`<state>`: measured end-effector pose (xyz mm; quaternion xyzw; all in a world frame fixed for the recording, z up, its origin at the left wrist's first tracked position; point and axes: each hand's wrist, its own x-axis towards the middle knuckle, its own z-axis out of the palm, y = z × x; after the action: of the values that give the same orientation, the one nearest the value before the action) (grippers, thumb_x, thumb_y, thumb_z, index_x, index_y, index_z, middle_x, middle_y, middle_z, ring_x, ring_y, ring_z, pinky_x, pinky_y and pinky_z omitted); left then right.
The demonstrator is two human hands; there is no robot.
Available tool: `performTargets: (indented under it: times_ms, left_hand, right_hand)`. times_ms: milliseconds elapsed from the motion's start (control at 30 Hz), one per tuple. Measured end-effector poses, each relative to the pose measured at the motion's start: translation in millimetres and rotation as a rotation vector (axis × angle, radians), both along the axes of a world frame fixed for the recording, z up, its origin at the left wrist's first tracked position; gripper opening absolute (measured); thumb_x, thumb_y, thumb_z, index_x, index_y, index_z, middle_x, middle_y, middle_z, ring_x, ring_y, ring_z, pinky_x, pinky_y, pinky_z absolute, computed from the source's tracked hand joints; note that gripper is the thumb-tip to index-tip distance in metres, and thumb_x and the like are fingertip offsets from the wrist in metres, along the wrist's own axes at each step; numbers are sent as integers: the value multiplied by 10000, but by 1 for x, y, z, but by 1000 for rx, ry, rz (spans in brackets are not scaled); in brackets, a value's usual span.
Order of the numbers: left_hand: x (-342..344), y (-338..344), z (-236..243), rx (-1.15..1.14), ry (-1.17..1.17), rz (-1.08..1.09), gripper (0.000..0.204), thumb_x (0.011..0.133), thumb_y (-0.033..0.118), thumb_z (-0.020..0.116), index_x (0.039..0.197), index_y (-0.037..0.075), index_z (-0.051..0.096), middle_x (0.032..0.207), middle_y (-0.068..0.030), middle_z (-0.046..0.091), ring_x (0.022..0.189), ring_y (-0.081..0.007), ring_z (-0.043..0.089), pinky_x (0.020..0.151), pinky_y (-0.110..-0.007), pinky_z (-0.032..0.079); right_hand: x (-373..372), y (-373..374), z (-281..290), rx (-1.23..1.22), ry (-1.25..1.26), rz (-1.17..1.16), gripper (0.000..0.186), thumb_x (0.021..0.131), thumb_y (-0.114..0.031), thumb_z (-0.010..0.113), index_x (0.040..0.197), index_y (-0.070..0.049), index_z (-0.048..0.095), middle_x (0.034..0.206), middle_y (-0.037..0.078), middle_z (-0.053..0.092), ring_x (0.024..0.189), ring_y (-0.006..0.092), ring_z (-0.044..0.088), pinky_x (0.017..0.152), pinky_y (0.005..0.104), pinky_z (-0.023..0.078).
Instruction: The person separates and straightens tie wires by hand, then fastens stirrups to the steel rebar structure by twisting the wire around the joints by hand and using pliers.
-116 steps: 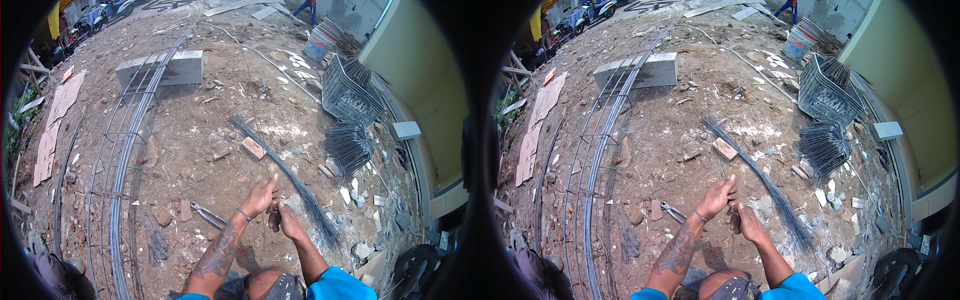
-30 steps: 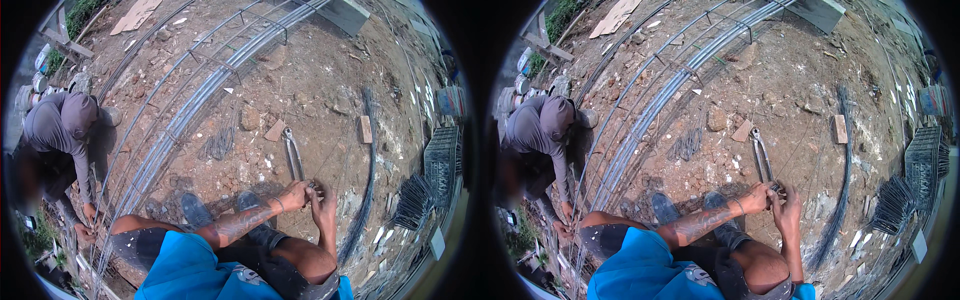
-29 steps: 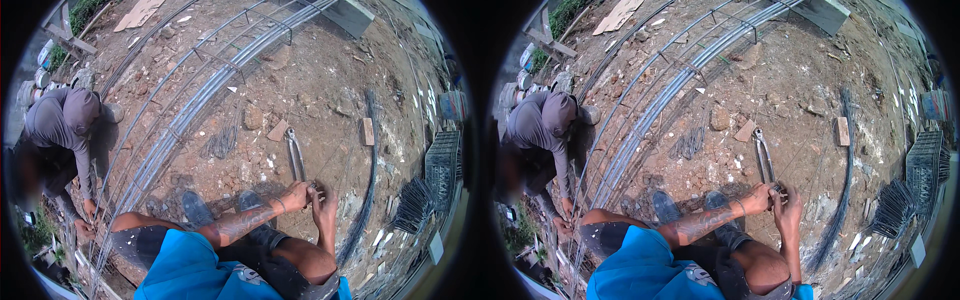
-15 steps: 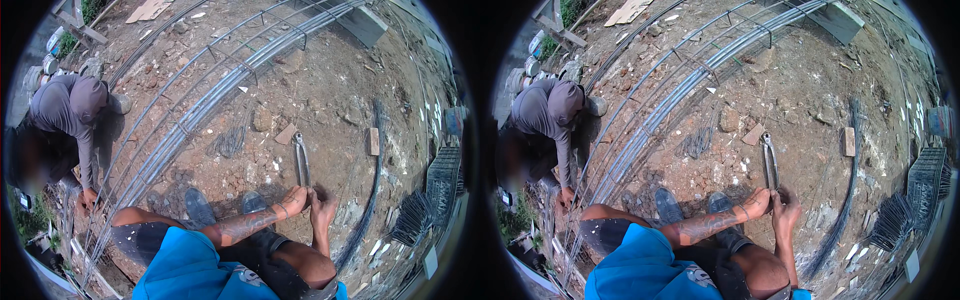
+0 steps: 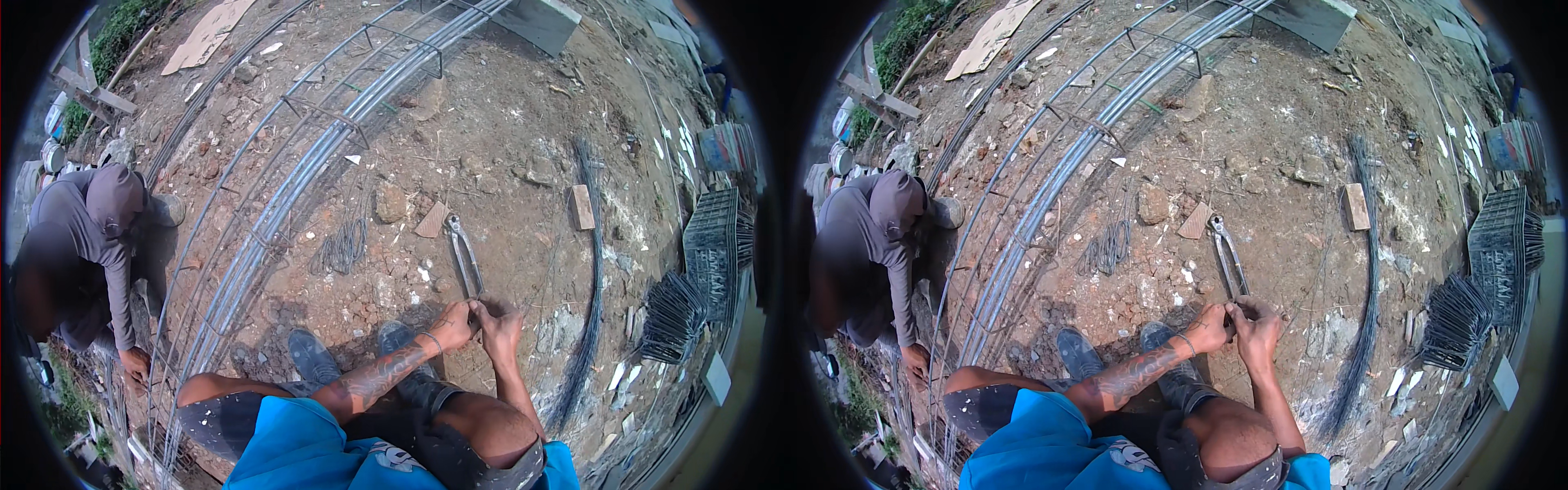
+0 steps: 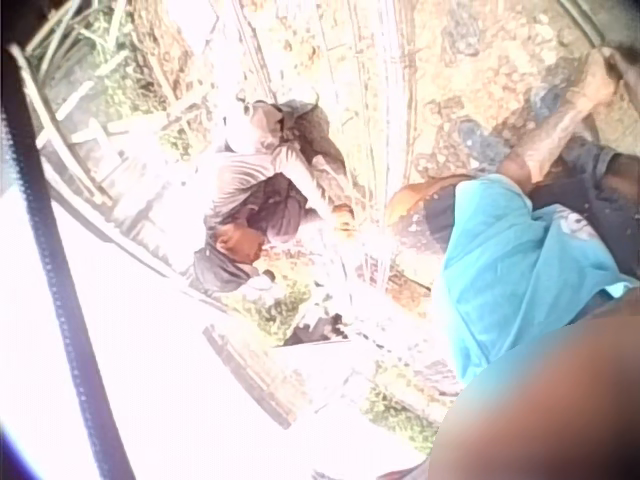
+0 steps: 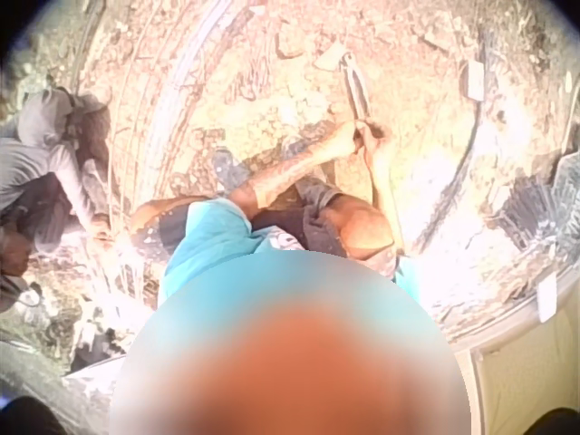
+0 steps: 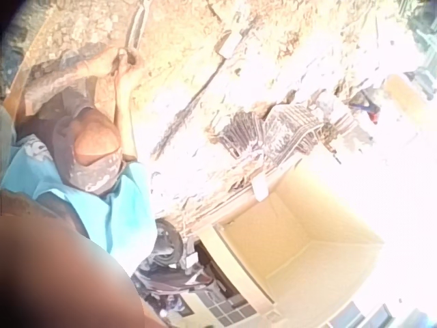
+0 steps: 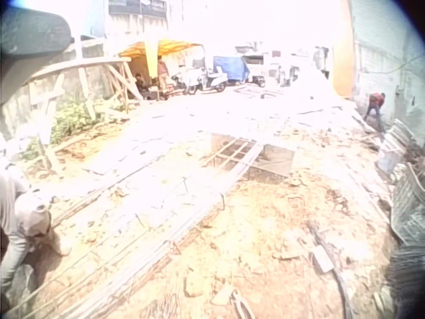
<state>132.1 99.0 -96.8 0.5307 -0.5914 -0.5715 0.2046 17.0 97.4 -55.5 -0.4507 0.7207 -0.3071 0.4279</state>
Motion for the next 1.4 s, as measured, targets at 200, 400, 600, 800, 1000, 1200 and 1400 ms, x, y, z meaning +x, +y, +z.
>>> performTargets:
  times_ms: [200, 400, 600, 800, 1000, 1200, 1400]
  left_hand:
    - [21, -3, -20, -181, -195, -16, 254, 833, 201, 505, 864, -45, 559, 853, -290, 587, 842, -401, 583, 744, -482, 439]
    - [98, -30, -18, -171, -655, 373, 297, 867, 264, 504, 956, -9, 579, 688, -243, 611, 638, -415, 597, 617, -511, 455]
    - [143, -62, -12, 16, -1067, 468, 442, 804, 397, 563, 994, -3, 556, 779, -214, 650, 728, -380, 647, 657, -477, 498]
    - [161, -49, -2, -21, -1165, 483, 617, 716, 450, 648, 1054, -56, 542, 931, -264, 618, 831, -399, 628, 718, -457, 497]
    - [156, -39, -3, -70, -1238, 456, 624, 694, 427, 681, 1077, -41, 529, 1054, -251, 516, 1058, -410, 520, 802, -475, 479]
    - [99, -43, 27, -245, -917, 310, 551, 708, 358, 691, 1079, -26, 555, 1063, -229, 536, 1033, -379, 513, 839, -466, 454]
    - [80, -31, 20, -229, -794, 150, 507, 734, 323, 686, 1104, -2, 567, 1062, -220, 559, 1011, -377, 537, 833, -449, 457]
  right_hand:
    - [3, -6, -5, 15, -263, 59, 382, 764, -141, 736, 1052, 66, 596, 874, 116, 661, 792, 151, 621, 707, 271, 494]
    - [-12, -5, -15, 53, -100, 33, 409, 810, -214, 695, 1101, 48, 578, 933, 127, 636, 846, 181, 595, 756, 304, 476]
    - [-100, 30, -67, -77, 287, -204, 301, 816, -167, 655, 1009, 55, 588, 868, 150, 638, 773, 207, 606, 694, 321, 481]
    - [-92, 39, -91, 183, 589, -182, 287, 800, -247, 650, 902, 12, 579, 796, 193, 624, 760, 355, 608, 692, 422, 468]
    - [-88, 50, -109, 42, 571, -245, 211, 824, -187, 619, 901, 0, 560, 773, 193, 597, 735, 353, 581, 684, 429, 455]
    - [-110, 48, -78, 121, 584, -97, 184, 817, -163, 596, 819, 20, 609, 691, 211, 607, 636, 372, 593, 608, 430, 458]
    - [-95, 37, -89, 92, 571, -206, 295, 787, -281, 663, 859, 1, 618, 737, 183, 637, 697, 341, 622, 634, 399, 478]
